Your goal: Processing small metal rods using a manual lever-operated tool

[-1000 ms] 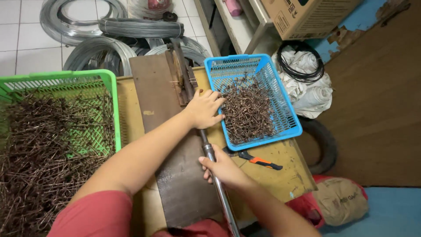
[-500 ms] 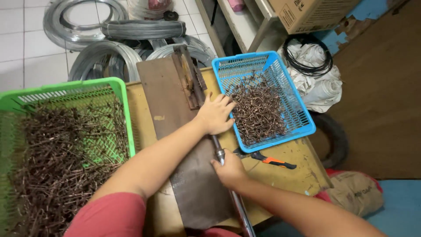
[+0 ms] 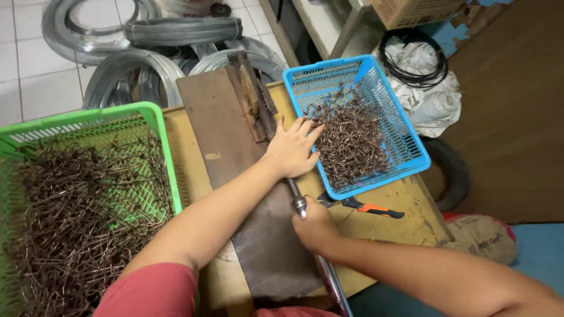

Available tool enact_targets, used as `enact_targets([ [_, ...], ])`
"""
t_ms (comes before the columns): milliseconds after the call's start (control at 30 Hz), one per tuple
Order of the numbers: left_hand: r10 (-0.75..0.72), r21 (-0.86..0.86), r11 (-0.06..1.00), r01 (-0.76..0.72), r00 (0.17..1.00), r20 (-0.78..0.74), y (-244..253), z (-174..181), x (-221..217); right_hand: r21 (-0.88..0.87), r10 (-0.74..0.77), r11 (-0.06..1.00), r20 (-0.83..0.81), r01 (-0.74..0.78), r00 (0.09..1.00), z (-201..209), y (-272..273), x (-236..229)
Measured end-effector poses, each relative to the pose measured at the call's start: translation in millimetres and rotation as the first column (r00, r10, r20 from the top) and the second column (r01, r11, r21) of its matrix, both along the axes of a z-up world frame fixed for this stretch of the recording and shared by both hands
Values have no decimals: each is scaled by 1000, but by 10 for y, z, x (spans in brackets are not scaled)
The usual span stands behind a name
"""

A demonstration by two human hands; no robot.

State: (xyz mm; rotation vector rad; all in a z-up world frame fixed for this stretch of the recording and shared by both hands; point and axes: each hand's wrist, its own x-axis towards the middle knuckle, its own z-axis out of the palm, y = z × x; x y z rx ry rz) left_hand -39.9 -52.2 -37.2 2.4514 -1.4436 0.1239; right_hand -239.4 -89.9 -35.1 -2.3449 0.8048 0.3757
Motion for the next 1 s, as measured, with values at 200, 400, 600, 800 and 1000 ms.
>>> enact_targets([
  [200,-3,-59,998,4,1000,26,-55,-73,-78,-41,6,999,163,1,987,-585,-205,-70],
  [400,22,-113,993,-16,998,52,-94,-185,-32,-96,39,995,139,-26,990,-859,-290,-50],
  [600,12,-72,997,-12,1000,-8,-100,-178,6,-43,-2,999,171,10,985,-721,-275,-3],
  [800,-25,-243,970,2,996,-89,59,-1,-54,-6,22,1000,148,-21,989,-495,-239,9],
  [1000,582,-562,620,-548,801,-139,531,-165,351,73,9,997,105,-16,994,-349,-204,34],
])
